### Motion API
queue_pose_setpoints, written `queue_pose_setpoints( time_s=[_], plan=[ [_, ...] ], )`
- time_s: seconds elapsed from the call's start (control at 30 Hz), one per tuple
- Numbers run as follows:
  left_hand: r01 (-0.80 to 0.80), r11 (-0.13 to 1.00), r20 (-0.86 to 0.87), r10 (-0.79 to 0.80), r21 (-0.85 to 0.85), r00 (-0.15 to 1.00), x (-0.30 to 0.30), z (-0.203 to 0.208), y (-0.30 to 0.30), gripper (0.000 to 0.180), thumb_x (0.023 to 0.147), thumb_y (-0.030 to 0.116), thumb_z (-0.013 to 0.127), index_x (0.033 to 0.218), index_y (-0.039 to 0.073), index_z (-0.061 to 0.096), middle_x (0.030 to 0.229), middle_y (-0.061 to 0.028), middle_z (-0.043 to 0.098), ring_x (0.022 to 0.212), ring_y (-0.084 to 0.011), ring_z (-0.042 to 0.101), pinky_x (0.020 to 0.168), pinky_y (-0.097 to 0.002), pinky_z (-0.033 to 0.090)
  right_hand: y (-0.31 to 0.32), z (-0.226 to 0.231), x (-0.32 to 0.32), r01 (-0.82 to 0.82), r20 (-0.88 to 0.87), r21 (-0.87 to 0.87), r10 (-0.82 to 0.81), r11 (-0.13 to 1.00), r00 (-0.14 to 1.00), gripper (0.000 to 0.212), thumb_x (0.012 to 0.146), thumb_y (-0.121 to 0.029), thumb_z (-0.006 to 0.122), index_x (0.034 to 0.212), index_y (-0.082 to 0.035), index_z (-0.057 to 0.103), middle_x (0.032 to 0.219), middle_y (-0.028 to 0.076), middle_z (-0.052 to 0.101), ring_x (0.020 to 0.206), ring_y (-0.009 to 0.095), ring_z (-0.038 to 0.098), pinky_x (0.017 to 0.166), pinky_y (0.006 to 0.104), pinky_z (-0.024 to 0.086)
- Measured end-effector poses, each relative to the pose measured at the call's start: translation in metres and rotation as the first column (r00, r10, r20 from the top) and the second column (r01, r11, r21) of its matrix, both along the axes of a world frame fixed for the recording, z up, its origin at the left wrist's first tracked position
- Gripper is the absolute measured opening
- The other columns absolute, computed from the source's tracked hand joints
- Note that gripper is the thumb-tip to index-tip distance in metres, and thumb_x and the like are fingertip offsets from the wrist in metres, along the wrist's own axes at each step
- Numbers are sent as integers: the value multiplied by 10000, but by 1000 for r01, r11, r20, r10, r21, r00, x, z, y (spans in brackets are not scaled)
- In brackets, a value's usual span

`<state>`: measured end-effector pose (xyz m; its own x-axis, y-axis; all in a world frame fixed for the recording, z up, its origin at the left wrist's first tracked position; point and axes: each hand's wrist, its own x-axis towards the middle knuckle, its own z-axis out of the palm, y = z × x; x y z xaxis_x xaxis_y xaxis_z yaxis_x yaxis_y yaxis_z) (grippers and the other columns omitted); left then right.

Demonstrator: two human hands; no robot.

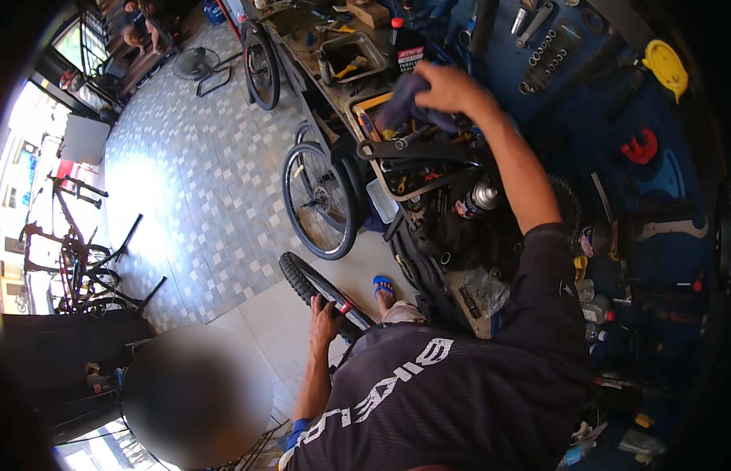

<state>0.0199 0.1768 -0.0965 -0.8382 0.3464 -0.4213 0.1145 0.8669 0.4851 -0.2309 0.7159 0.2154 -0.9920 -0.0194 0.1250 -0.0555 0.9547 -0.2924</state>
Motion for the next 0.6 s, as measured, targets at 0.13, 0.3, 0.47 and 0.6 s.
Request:
queue_pose_setpoints(
  time_s=[0.13, 0.3, 0.47, 0.6],
  plan=[
    [-28, 1000, 12, 28, -4, 1000, -18, -4, 13, 560, 808, 198, 843, 1344, 123, 701, 1670, -246, 339, 1573, -449, 271, 1244, -485, 370, 19, 55, -25, 89, -399, -61, -106, 994, 911, 529, 848, -387, 777, 1276, -115, 626, 1081, 185, 771, 970, 383, 755, 831, 480, 591],
    [14, 998, 68, -10, -53, 998, -40, 1, 17, 544, 819, 205, 839, 1342, 134, 705, 1671, -237, 342, 1566, -446, 290, 1238, -476, 381, 1, 79, -20, 183, -491, -27, -172, 983, 854, 472, 848, -247, 747, 1228, -51, 548, 1049, 243, 725, 1013, 442, 700, 837, 535, 548],
    [42, 999, 85, -41, -5, 996, -45, -3, 11, 536, 828, 206, 832, 1344, 137, 703, 1663, -214, 361, 1568, -440, 288, 1238, -474, 379, -12, 3, -22, 230, -201, 350, -168, 908, 965, 489, 903, -254, 770, 1355, -140, 625, 1299, 133, 638, 1220, 328, 650, 950, 458, 580],
    [45, 999, 86, -45, 1, 995, -43, -1, 10, 538, 829, 216, 832, 1340, 112, 705, 1652, -224, 372, 1568, -440, 288, 1244, -472, 368, -30, -39, -7, -322, 257, 97, 289, 942, 922, 456, 823, -94, 718, 1274, -151, 681, 1263, 140, 635, 1180, 356, 651, 946, 469, 559]
  ],
)
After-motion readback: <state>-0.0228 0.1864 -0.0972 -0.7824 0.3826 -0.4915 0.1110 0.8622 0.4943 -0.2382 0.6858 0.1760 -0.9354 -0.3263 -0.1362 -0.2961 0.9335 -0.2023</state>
